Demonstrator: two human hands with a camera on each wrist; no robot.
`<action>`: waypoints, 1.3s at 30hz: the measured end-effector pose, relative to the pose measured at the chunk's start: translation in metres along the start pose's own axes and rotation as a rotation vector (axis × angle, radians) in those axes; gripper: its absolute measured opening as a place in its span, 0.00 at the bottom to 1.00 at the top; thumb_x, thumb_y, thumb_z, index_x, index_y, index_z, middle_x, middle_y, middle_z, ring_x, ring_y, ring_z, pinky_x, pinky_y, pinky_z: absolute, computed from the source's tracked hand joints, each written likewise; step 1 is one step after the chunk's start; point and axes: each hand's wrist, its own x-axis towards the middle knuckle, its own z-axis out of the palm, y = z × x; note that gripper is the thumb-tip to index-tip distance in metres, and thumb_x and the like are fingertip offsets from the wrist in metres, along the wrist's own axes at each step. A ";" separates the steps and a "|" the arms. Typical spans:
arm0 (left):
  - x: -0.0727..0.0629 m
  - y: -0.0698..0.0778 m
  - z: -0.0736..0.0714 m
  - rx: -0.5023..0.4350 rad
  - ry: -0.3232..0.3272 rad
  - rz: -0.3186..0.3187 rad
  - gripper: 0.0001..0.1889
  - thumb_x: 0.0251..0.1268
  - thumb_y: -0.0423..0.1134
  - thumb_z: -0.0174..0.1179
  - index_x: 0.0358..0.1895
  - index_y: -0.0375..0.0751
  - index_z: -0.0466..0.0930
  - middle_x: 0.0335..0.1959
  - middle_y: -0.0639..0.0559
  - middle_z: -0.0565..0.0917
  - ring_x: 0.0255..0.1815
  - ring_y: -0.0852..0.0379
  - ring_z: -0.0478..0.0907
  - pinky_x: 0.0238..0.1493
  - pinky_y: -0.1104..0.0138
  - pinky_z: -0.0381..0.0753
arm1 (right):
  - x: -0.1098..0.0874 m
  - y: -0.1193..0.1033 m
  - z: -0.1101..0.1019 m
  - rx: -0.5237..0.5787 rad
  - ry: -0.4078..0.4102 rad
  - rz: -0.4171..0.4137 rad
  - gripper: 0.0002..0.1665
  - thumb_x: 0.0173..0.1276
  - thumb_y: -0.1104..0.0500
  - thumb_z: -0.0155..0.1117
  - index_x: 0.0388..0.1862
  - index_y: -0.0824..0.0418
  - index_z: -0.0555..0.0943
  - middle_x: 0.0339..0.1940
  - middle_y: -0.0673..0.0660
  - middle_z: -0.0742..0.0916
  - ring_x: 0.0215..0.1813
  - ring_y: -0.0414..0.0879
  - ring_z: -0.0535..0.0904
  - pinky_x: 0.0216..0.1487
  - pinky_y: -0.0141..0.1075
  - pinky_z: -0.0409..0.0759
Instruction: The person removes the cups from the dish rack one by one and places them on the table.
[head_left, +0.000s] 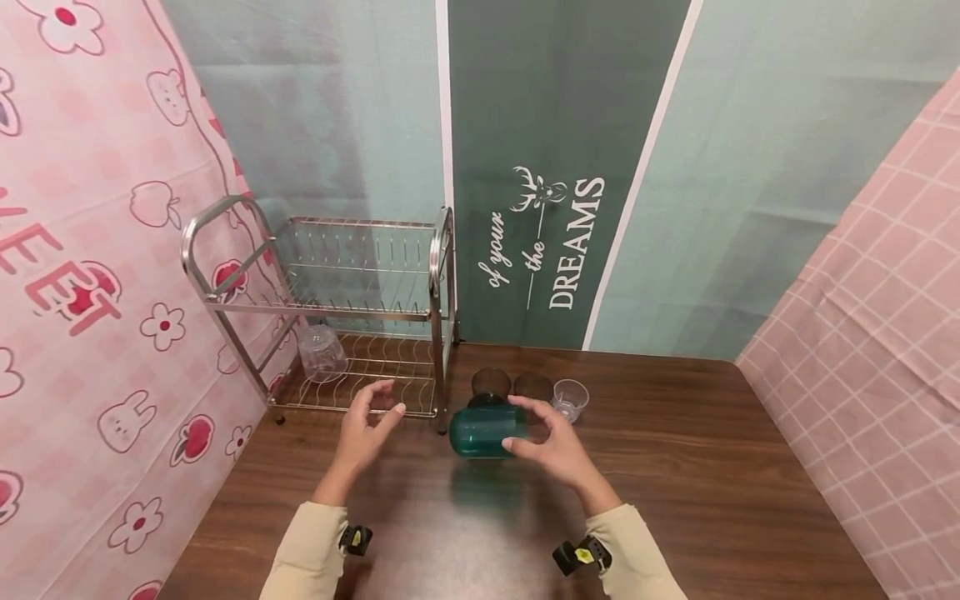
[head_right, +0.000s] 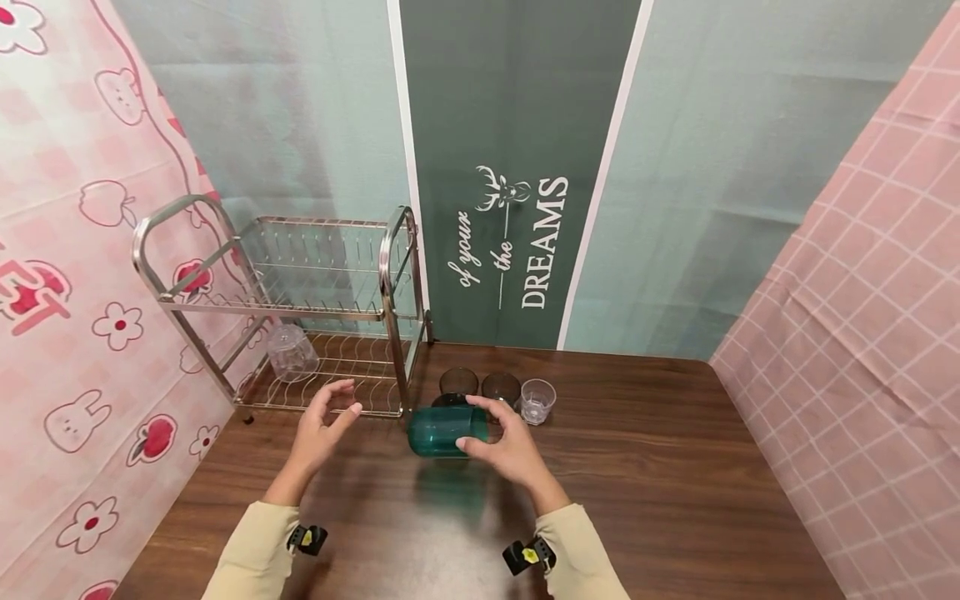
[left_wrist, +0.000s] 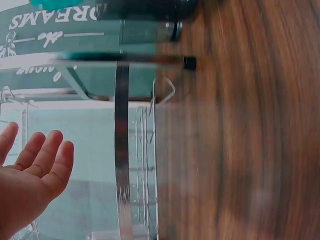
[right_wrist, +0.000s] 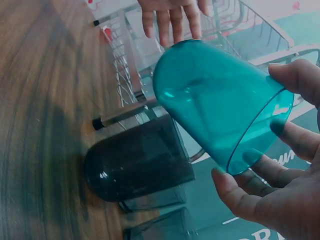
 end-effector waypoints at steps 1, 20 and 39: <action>0.002 -0.006 -0.002 0.024 0.010 0.006 0.20 0.57 0.30 0.62 0.54 0.32 0.72 0.48 0.38 0.74 0.45 0.36 0.73 0.40 0.63 0.76 | 0.001 0.005 -0.002 -0.008 0.002 -0.002 0.35 0.53 0.68 0.70 0.61 0.65 0.71 0.54 0.70 0.73 0.44 0.63 0.77 0.37 0.37 0.79; 0.026 -0.042 -0.032 0.338 0.058 0.090 0.22 0.55 0.38 0.65 0.52 0.32 0.74 0.44 0.38 0.73 0.42 0.46 0.72 0.39 0.54 0.73 | -0.006 -0.021 -0.022 -0.134 -0.052 -0.015 0.32 0.55 0.69 0.68 0.60 0.68 0.72 0.53 0.69 0.76 0.46 0.62 0.77 0.38 0.41 0.79; 0.040 -0.055 -0.053 0.507 0.043 -0.002 0.23 0.55 0.42 0.64 0.53 0.35 0.74 0.48 0.33 0.71 0.45 0.40 0.70 0.47 0.47 0.65 | 0.001 0.015 -0.042 -0.384 -0.070 -0.120 0.32 0.52 0.57 0.72 0.58 0.56 0.76 0.50 0.58 0.80 0.45 0.52 0.78 0.42 0.46 0.76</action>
